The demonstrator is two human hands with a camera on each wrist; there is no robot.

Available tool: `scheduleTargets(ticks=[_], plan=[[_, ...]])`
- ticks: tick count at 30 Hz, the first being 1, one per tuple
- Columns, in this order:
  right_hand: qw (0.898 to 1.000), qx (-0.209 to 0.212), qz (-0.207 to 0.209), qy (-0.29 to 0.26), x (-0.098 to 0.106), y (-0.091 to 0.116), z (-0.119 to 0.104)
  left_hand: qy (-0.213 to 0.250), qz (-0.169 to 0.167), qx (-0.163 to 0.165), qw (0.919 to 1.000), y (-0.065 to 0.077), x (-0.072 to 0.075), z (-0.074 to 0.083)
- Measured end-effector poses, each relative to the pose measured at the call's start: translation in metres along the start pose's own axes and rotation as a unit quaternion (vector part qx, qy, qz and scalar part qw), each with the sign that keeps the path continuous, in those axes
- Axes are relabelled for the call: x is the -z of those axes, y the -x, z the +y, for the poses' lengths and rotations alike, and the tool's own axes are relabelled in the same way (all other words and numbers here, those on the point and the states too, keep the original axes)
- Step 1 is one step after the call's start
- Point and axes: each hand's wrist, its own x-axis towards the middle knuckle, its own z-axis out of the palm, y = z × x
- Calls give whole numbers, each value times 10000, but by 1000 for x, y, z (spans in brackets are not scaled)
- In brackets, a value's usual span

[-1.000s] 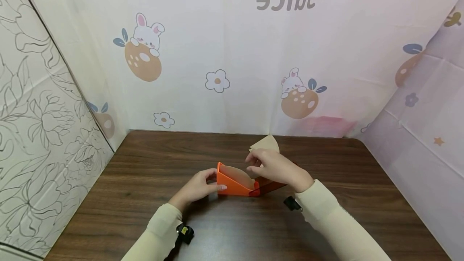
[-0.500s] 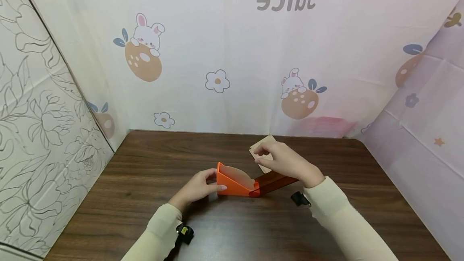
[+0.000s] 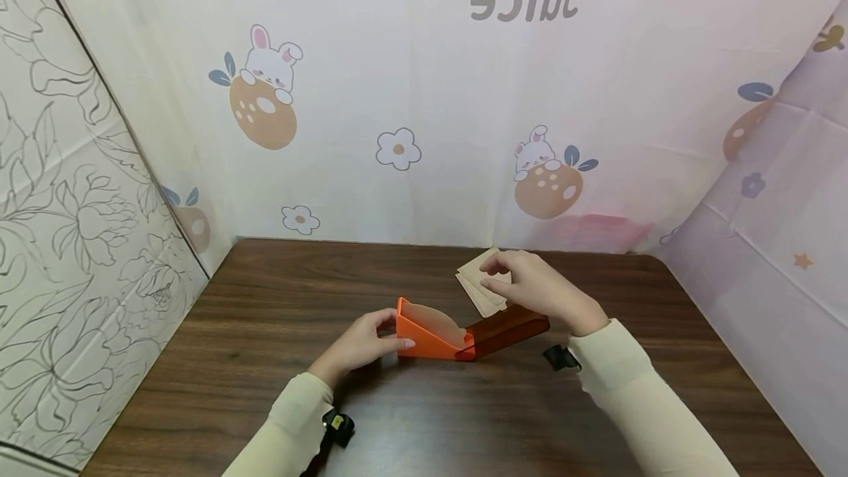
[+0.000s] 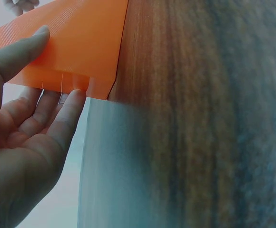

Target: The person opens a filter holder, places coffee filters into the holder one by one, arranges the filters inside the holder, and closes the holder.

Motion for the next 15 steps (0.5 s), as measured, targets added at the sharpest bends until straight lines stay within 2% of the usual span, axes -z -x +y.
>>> scheduleTargets(ticks=[8,15], plan=[[9993,-338,28,-147,6,3,13,113,-47,-63,9999,10,2,28],[9986,-454,71,-243,8,2,24,152,-75,-66,9998,11,3,31]])
